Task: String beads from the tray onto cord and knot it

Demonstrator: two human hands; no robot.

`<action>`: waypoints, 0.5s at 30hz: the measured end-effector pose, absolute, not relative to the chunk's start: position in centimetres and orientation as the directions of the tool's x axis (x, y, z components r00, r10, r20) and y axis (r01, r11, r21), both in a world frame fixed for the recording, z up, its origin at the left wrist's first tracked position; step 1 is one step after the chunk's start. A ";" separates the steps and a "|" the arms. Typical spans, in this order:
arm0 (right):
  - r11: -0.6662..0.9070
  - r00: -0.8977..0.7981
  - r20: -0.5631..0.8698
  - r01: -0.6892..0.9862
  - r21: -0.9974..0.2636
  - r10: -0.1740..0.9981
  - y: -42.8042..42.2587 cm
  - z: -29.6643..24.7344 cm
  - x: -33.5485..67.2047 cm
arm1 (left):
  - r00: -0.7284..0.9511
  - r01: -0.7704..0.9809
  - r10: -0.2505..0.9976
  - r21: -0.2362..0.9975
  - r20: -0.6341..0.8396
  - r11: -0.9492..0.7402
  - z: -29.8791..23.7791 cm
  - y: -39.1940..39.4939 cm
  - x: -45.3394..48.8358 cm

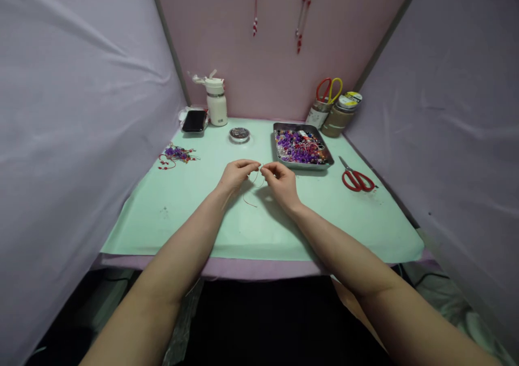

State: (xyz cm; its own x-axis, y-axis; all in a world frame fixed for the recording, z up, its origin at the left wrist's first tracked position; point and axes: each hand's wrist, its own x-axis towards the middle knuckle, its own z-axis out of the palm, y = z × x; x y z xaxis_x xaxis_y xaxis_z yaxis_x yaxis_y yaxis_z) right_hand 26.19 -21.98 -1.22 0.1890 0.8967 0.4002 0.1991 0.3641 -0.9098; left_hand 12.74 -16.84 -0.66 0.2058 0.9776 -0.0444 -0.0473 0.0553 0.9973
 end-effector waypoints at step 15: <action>0.360 0.212 0.425 0.284 -0.889 0.880 -21.0 -1.7 26.8 | 0.126 0.049 0.988 0.994 0.088 -0.095 -0.9 -17.5 13.6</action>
State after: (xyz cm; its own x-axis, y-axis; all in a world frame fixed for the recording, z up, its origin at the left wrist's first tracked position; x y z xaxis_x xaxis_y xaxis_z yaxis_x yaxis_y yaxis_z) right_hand 26.78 -21.02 -1.71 0.2121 0.8802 0.4245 0.2835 0.3603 -0.8887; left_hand 13.60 -17.47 -0.90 0.1258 0.9881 0.0883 0.0487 -0.0951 0.9943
